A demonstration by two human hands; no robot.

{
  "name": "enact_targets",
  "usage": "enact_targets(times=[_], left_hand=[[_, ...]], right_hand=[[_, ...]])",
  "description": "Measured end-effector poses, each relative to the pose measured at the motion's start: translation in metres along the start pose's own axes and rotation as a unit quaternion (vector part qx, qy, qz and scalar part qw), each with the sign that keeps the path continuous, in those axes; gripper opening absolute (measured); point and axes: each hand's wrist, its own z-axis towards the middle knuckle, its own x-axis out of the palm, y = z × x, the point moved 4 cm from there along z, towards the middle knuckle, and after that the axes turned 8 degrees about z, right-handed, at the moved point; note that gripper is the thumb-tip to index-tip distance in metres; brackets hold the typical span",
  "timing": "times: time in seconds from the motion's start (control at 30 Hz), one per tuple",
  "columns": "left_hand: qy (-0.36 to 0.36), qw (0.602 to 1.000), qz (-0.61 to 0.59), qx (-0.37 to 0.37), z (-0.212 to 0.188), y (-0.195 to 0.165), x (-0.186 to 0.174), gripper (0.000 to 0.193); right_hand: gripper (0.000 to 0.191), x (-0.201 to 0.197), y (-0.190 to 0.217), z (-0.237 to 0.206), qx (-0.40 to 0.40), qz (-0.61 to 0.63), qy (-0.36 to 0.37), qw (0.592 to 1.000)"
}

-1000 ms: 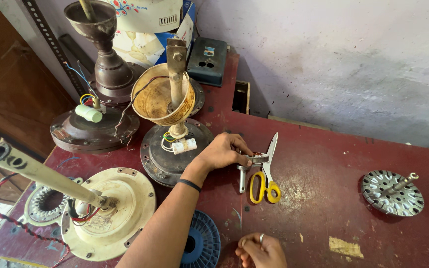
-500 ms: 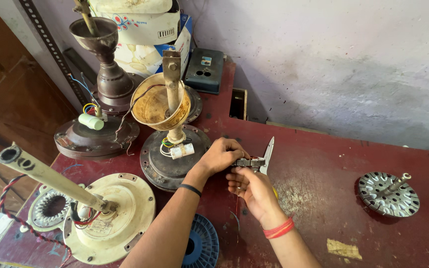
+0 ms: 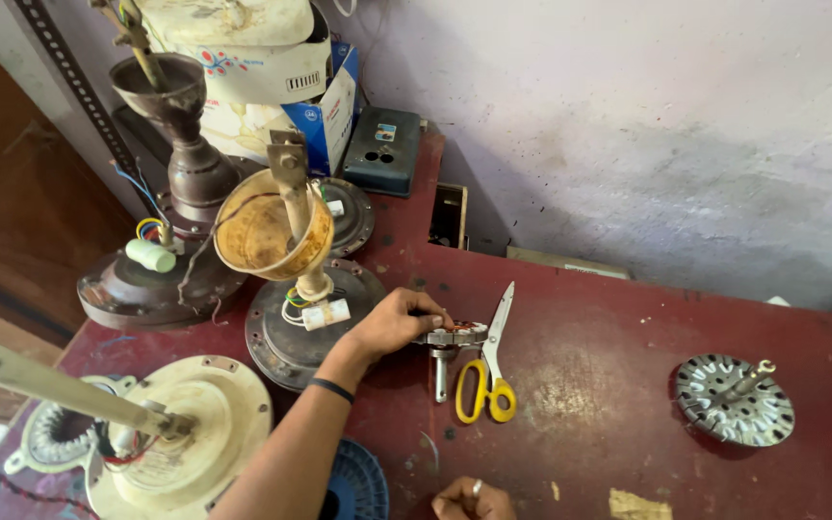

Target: The person winds copper wire around a motor stator core using a manual winding jig. They repeatedly wrap the wire, adjust the core position, and trim excess wire with scissors. The task continues across multiple slots on the stator.

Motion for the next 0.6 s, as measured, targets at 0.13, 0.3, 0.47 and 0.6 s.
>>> enact_targets(times=[0.13, 0.3, 0.47, 0.6], left_hand=[[0.024, 0.996, 0.071, -0.038, 0.012, -0.005, 0.008, 0.016], [0.088, 0.975, 0.194, -0.063, 0.033, -0.019, 0.008, 0.021], [0.100, 0.993, 0.004, -0.060, 0.043, -0.024, 0.030, 0.031], [0.027, 0.995, -0.091, -0.036, 0.047, -0.014, 0.027, 0.027]], right_hand=[[0.015, -0.004, -0.011, -0.006, -0.048, -0.027, -0.086, 0.995], [0.035, -0.012, -0.016, -0.007, -0.084, -0.024, -0.113, 0.990], [0.031, -0.022, -0.038, 0.012, -0.049, -0.017, -0.106, 0.993], [0.029, -0.036, -0.055, 0.031, -0.001, -0.009, -0.093, 0.996]])
